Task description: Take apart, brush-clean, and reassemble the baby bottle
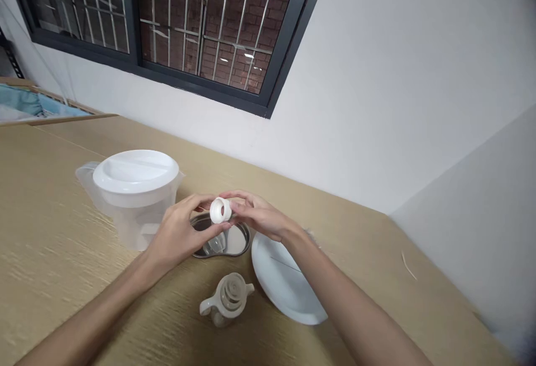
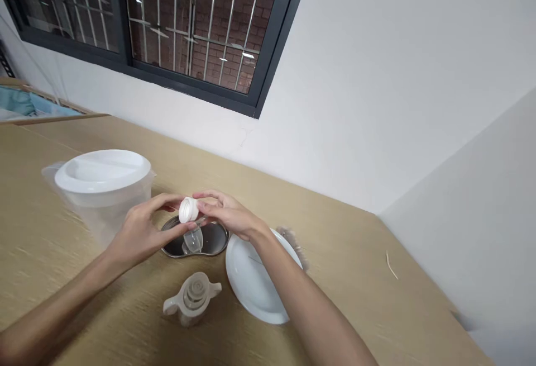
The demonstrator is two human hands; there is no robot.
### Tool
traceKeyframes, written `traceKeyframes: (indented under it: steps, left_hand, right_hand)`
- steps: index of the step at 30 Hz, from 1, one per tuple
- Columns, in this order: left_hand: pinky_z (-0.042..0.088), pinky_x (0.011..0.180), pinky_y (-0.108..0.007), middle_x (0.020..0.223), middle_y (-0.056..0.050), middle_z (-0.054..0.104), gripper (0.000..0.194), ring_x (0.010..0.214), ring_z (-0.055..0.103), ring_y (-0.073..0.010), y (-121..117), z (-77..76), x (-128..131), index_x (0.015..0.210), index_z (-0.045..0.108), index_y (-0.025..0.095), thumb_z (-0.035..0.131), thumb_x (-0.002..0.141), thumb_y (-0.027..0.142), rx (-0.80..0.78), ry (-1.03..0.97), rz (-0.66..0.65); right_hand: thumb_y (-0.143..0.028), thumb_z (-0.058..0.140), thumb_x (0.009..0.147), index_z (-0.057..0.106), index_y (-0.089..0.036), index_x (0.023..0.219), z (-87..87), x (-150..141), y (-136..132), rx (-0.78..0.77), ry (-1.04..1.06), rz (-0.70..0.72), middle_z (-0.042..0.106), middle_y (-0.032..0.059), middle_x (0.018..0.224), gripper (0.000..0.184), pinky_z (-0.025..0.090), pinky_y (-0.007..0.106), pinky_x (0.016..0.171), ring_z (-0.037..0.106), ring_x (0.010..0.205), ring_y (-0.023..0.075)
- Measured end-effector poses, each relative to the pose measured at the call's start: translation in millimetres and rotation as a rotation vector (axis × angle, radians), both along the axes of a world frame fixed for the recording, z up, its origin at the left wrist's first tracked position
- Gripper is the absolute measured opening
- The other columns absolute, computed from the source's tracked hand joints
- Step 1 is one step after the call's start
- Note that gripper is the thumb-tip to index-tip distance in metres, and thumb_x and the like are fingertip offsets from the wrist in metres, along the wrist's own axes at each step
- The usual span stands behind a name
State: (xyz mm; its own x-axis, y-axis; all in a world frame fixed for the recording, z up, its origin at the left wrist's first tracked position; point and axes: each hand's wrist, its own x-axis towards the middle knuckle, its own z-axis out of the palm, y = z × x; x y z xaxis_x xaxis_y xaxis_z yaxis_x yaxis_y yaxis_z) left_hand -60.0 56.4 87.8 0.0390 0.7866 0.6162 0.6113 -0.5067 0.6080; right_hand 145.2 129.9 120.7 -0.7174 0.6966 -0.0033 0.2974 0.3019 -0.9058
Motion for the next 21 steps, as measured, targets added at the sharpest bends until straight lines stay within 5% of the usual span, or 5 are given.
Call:
traceKeyframes:
  steps: [3,9,15,21]
  left_hand:
    - [0.058,0.085,-0.034,0.104,-0.004,0.074,0.045,0.091,0.07,-0.0197,-3,-3.5,-6,0.113,0.065,0.022,0.079,0.078,0.046,0.077,-0.078,0.124]
    - [0.058,0.083,-0.032,0.115,-0.007,0.068,0.037,0.092,0.067,-0.017,-6,-11.2,-17,0.119,0.061,0.02,0.073,0.085,0.029,0.215,-0.004,0.184]
    - [0.056,0.079,-0.029,0.112,-0.005,0.069,0.037,0.086,0.066,-0.0152,-7,-18.2,-18,0.122,0.059,0.021,0.07,0.087,0.025,0.234,0.079,0.185]
    - [0.055,0.093,-0.034,0.118,-0.006,0.066,0.038,0.109,0.065,-0.0203,-7,-21.6,-18,0.123,0.058,0.021,0.068,0.086,0.022,0.183,0.075,0.15]
  right_hand:
    - [-0.04,0.034,0.106,0.044,-0.012,0.142,-10.4,-5,19,0.142,-0.128,-0.08,0.067,0.0183,0.123,0.047,0.053,0.036,0.089,0.066,0.105,0.0195]
    - [-0.016,0.069,0.086,0.068,-0.013,0.111,-42.2,-32,44,0.485,-0.538,-0.022,0.067,0.012,0.116,0.025,0.044,0.047,0.102,0.059,0.115,0.026]
    - [-0.031,0.071,0.09,0.066,-0.014,0.111,-46.6,-55,47,0.61,-0.794,0.086,0.066,0.0084,0.117,0.027,0.049,0.046,0.098,0.062,0.112,0.0235]
    - [-0.033,0.069,0.091,0.067,-0.014,0.108,-47.6,-56,45,0.649,-0.882,0.088,0.068,0.0075,0.113,0.025,0.053,0.042,0.092,0.065,0.104,0.021]
